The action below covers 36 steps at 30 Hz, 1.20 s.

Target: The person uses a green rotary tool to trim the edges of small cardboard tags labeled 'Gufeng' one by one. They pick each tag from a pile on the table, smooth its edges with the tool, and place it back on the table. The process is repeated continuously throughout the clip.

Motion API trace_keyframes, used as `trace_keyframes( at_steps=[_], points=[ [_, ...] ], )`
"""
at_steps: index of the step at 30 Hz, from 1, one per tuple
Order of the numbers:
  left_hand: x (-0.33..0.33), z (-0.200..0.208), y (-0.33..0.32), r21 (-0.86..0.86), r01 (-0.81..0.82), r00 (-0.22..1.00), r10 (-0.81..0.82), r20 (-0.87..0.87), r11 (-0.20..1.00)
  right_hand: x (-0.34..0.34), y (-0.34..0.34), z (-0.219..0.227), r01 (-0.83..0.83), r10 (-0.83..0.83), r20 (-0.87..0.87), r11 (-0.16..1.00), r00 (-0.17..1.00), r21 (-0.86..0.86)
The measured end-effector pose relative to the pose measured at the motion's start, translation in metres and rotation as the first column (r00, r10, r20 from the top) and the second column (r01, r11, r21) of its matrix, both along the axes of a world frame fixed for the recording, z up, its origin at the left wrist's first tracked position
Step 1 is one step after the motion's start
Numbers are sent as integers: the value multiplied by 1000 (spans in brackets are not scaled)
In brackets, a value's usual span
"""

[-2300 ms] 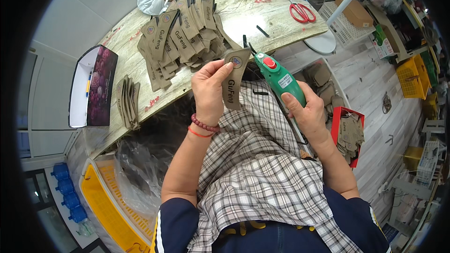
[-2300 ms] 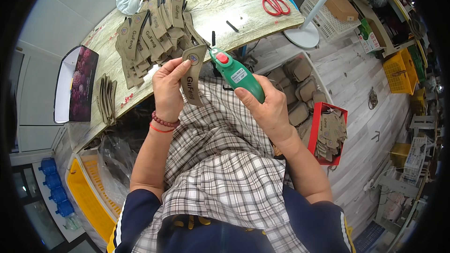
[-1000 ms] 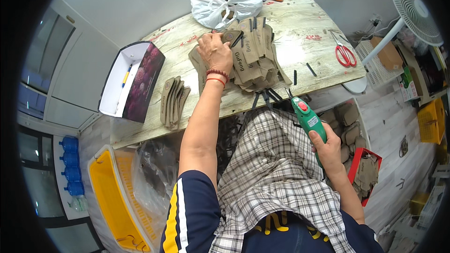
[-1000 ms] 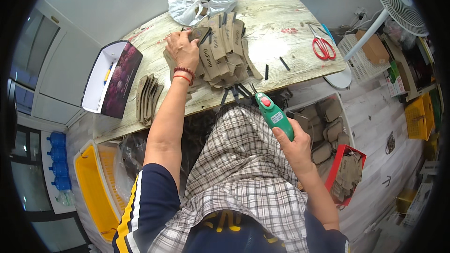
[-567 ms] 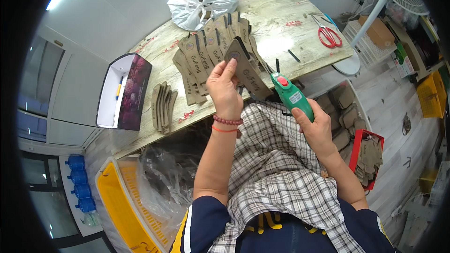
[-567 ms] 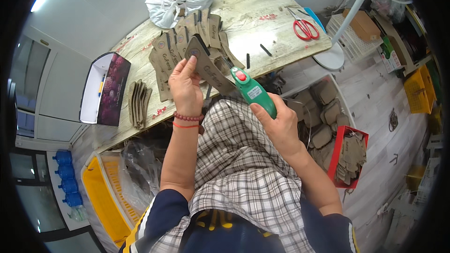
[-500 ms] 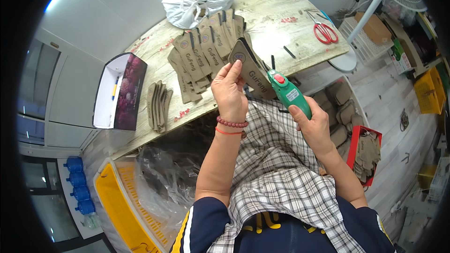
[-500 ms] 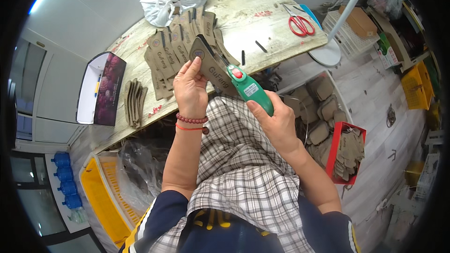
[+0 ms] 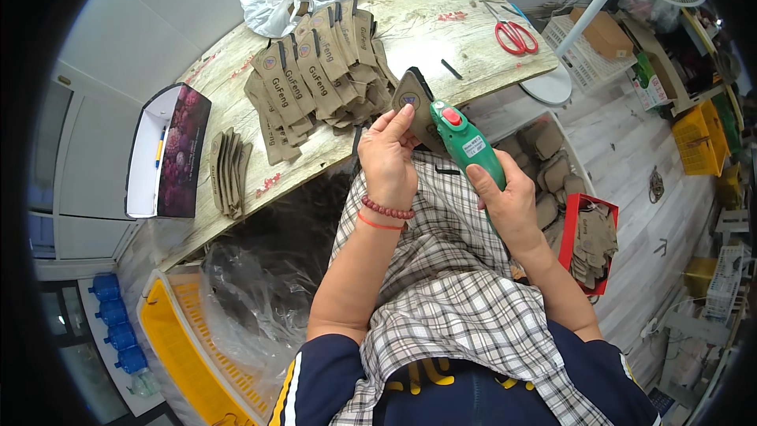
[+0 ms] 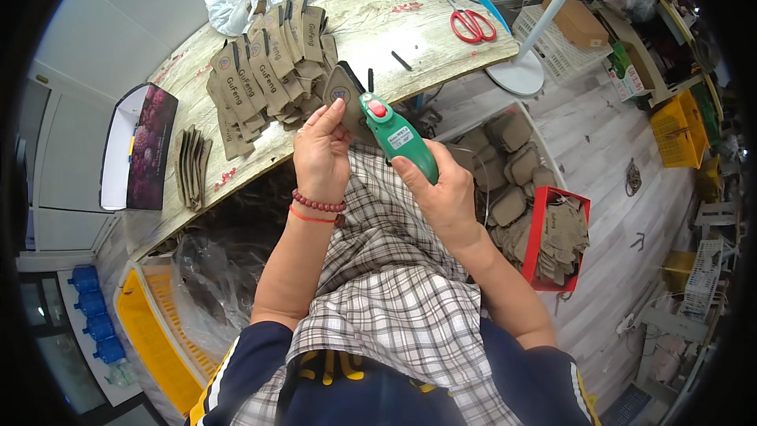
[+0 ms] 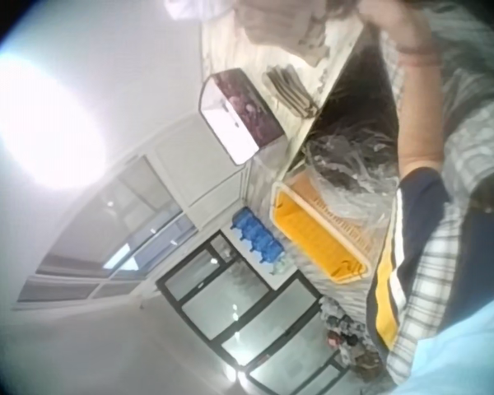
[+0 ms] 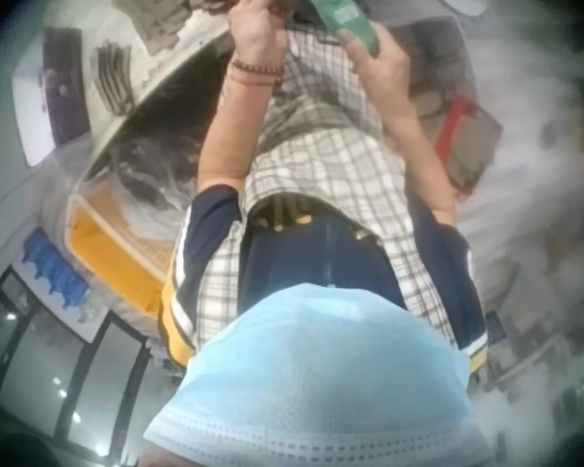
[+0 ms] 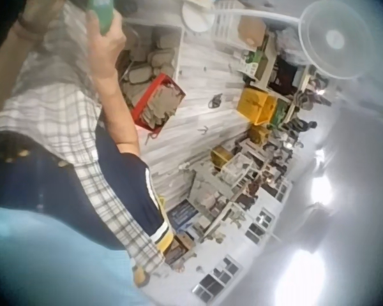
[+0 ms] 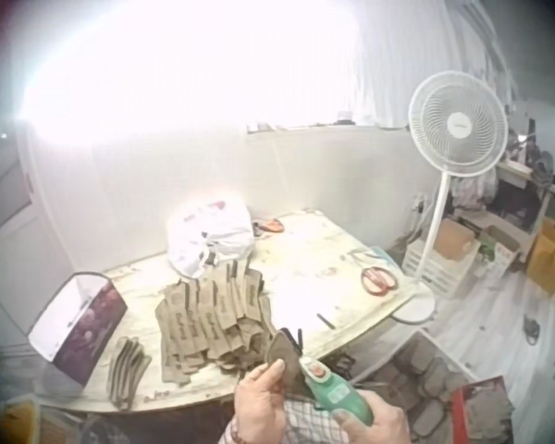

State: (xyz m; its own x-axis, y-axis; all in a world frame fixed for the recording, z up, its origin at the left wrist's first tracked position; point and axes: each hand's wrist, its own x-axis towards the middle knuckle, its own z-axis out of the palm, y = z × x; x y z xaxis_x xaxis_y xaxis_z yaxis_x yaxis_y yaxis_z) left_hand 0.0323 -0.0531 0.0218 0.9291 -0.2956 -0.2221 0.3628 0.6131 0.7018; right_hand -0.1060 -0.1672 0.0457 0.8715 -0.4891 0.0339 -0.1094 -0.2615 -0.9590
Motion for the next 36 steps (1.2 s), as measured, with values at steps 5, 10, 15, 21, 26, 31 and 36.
trace_keyframes(
  at_steps=[5, 10, 15, 21, 26, 31, 36],
  points=[
    [-14, 2, 0, -18, 33, 999, -34, -28, 999, 2, -1, 2, 0, 1, 40, 1000, 999, -22],
    [-19, -2, 6, -20, 59, 998, -59, 6, 998, 3, -4, 7, -4, 6, 57, 999, 998, -45],
    [-11, 1, 17, 87, -44, 992, 33, 123, 995, -2, -9, 6, -34, 34, 13, 999, 999, -18],
    [5, 7, 32, 198, 0, 968, -50, 244, 980, -5, -13, 0, -62, 64, 32, 996, 997, -59],
    [12, 12, 40, 298, 10, 944, -107, 312, 954, -4, -14, 2, -83, 87, 36, 991, 996, -108],
    [22, 22, 54, 448, 0, 904, -191, 382, 894, -5, -16, 8, -138, 140, 10, 982, 990, -127],
    [30, 37, 69, 574, 36, 859, -319, 401, 818, -1, -15, 11, -188, 191, 3, 971, 982, -150]
  ],
)
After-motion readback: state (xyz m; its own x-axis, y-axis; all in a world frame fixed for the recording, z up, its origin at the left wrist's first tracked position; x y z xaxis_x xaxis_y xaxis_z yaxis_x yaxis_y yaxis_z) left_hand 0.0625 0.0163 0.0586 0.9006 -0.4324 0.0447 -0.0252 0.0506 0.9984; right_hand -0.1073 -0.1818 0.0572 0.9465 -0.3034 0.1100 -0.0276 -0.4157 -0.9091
